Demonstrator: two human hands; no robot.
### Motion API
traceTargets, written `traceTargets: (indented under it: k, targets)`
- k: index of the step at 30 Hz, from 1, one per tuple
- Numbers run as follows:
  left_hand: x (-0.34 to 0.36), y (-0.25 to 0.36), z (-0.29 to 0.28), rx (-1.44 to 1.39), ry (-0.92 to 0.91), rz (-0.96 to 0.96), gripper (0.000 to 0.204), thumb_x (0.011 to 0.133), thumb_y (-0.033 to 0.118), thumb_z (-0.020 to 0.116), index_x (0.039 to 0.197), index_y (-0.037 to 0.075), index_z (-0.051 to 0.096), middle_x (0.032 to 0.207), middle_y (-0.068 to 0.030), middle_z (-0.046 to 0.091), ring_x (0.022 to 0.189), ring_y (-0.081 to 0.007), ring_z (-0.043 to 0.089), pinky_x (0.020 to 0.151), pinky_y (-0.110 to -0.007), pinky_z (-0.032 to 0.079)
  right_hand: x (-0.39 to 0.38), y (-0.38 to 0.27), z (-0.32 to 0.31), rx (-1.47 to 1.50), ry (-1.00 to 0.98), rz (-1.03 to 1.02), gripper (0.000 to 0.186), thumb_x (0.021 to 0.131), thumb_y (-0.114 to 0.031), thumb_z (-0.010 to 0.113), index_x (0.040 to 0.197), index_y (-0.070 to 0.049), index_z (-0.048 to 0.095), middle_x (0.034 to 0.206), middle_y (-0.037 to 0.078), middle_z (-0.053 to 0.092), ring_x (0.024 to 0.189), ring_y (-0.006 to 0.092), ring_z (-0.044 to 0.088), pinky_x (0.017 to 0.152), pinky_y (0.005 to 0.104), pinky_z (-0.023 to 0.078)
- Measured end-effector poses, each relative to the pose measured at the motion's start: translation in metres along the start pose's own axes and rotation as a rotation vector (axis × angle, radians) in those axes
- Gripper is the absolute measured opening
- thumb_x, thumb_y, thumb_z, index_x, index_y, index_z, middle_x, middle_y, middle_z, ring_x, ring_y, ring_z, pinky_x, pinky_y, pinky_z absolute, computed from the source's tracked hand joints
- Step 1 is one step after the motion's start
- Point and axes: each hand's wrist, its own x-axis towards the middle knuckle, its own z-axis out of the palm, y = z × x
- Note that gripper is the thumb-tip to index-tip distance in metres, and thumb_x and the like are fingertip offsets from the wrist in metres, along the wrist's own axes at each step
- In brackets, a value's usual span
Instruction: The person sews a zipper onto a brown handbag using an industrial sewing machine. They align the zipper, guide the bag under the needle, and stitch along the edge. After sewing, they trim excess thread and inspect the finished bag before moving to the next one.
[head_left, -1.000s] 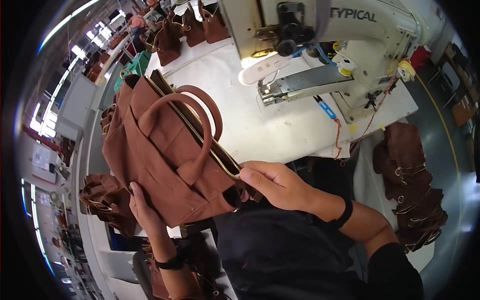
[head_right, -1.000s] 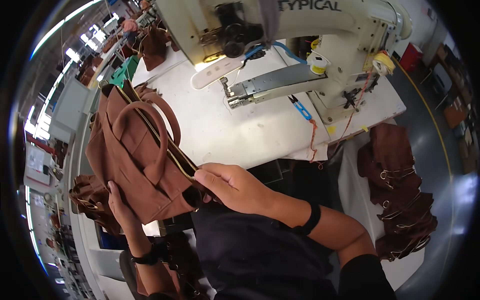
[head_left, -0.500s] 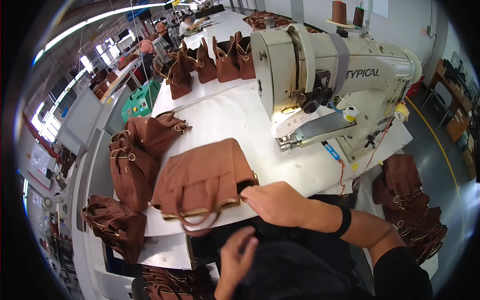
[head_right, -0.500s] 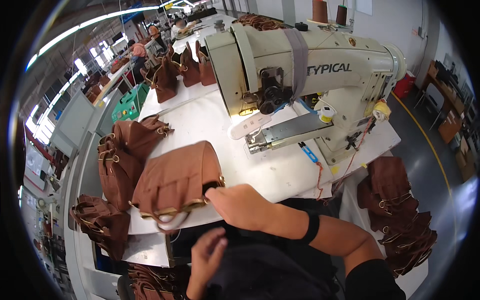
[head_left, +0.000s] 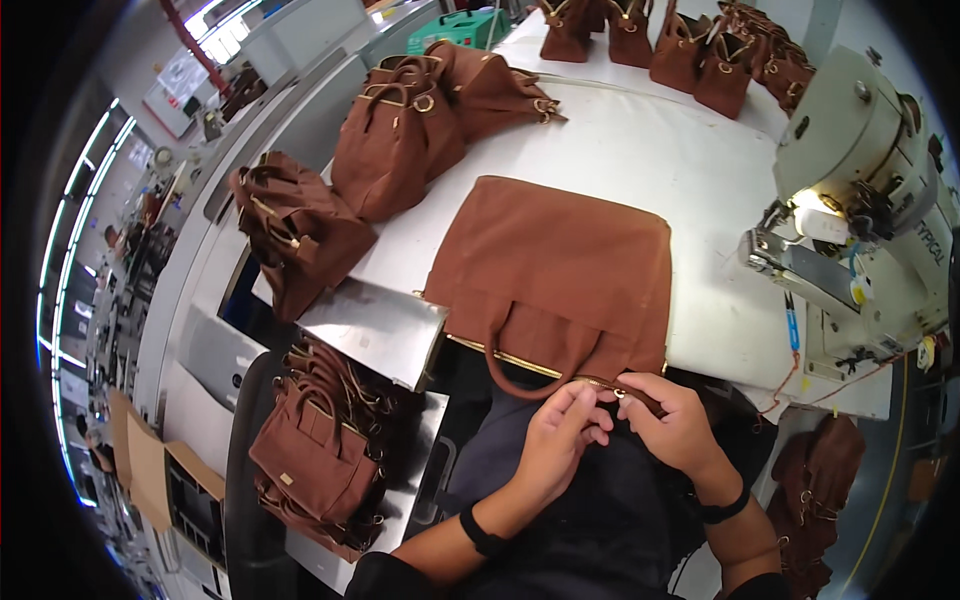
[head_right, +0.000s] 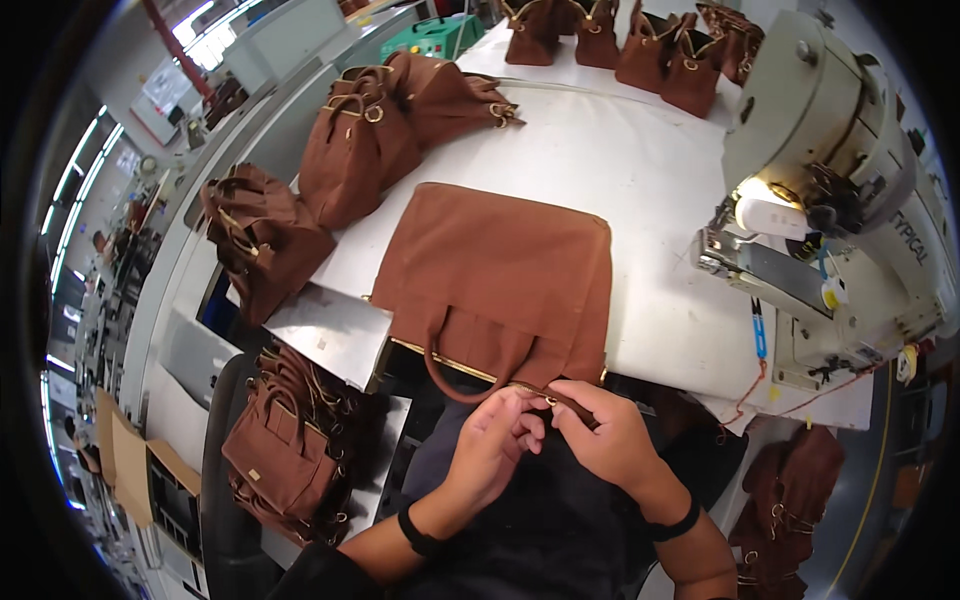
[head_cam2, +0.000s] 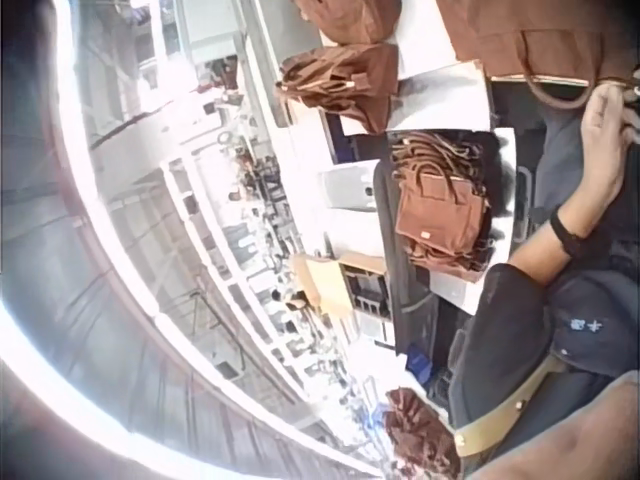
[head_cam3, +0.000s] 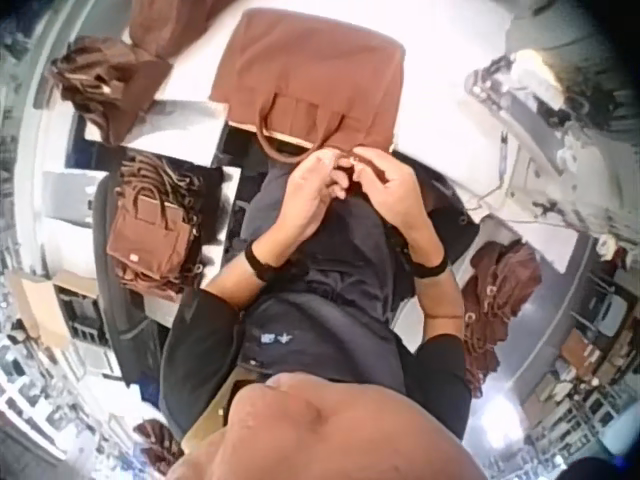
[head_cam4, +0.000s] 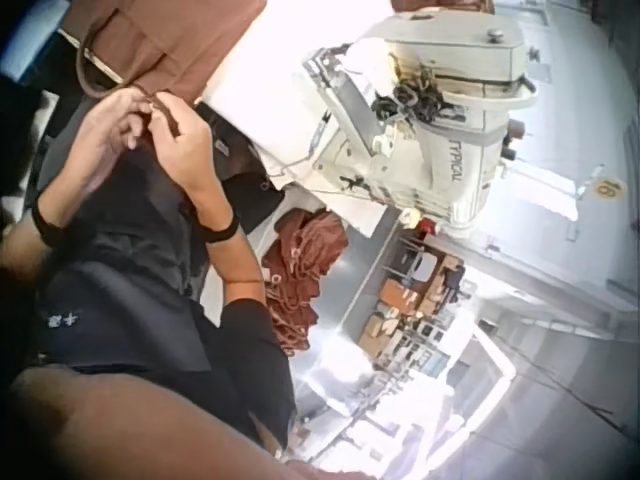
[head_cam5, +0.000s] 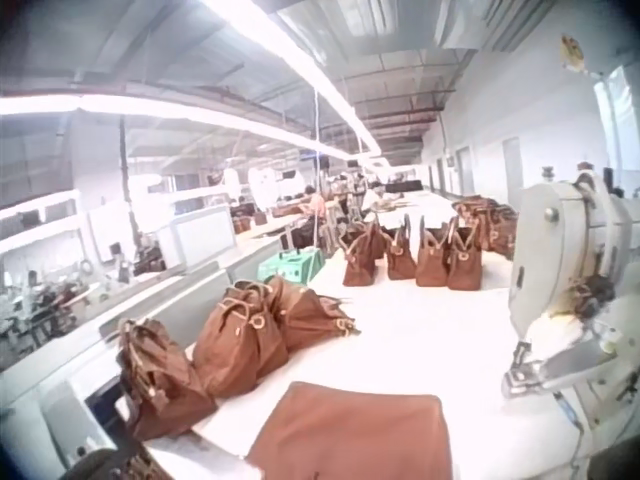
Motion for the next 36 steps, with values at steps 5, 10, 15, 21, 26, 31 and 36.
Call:
traceTargets:
  k: [5,10,15,21,26,31,36]
  targets:
    - [0.014,-0.012,-0.021,-0.444,-0.03,-0.161,0.035,0.111,0.042,0.051,0.112,0.009,0.063,0.101,0.0008,0.069,0.062,-0.0059,0.047,0.053,-0.021,0.038,0.007,-0.003,0.013,-0.217,0.01,-0.136,0.023,0.094,-0.01,0.075,0.114,0.0,0.071,0.093,0.012,0.074,0.08,0.0141,0.07,0.072,0.0285,0.055]
    - [0.015,0.03,-0.011,0.116,0.057,-0.173,0.035,0.108,0.037,0.06,0.088,0.01,0.069,0.077,0.002,0.068,0.055,-0.0039,0.045,0.048,-0.021,0.032,0.008,-0.007,0.014,-0.44,0.008,-0.37,0.016,0.088,-0.01,0.08,0.1,-0.002,0.072,0.077,0.012,0.066,0.068,0.0286,0.065,0.063,0.0369,0.051]
    - [0.015,0.035,0.018,0.972,0.103,0.875,0.012,0.094,0.001,0.074,0.084,-0.004,0.072,0.065,-0.0104,0.06,0.055,-0.0147,0.055,0.054,-0.032,0.042,0.009,-0.014,0.017,-0.633,0.222,-0.671,0.022,0.077,-0.003,0.081,0.097,-0.002,0.073,0.087,0.011,0.066,0.075,0.0314,0.065,0.066,0.041,0.052]
    - [0.032,0.018,0.014,0.672,-0.079,0.319,0.036,0.111,0.027,0.057,0.105,-0.004,0.073,0.093,-0.0048,0.075,0.087,-0.0084,0.065,0.077,-0.028,0.052,0.007,-0.006,0.018,-0.816,0.205,-0.752,0.025,0.077,0.0,0.078,0.101,-0.001,0.072,0.088,0.01,0.065,0.074,0.0307,0.062,0.065,0.0418,0.048]
    - [0.05,0.021,0.004,0.577,-0.054,0.23,0.042,0.112,0.034,0.053,0.11,-0.004,0.073,0.094,-0.0029,0.075,0.088,-0.0097,0.066,0.081,-0.028,0.053,0.003,-0.008,-0.027,-1.004,0.223,-0.864,0.035,0.069,-0.005,0.086,0.103,-0.005,0.075,0.089,0.003,0.064,0.079,0.025,0.06,0.068,0.0399,0.045]
    - [0.062,0.024,0.019,0.513,0.016,0.133,0.04,0.112,0.031,0.053,0.124,-0.004,0.069,0.115,-0.0115,0.074,0.11,-0.0209,0.071,0.087,-0.035,0.062,0.016,0.018,-0.052,-0.556,0.173,-0.569,0.019,0.08,-0.01,0.083,0.097,-0.007,0.076,0.092,0.007,0.07,0.085,0.0286,0.066,0.077,0.039,0.052]
    - [0.071,0.023,0.01,0.179,-0.144,0.089,0.045,0.114,0.036,0.043,0.131,0.0,0.062,0.113,-0.0151,0.074,0.107,-0.0263,0.074,0.08,-0.037,0.066,0.008,0.031,-0.056,-0.163,0.155,-0.295,0.017,0.09,-0.013,0.08,0.104,-0.004,0.077,0.091,0.005,0.072,0.083,0.0162,0.064,0.075,0.0309,0.051]
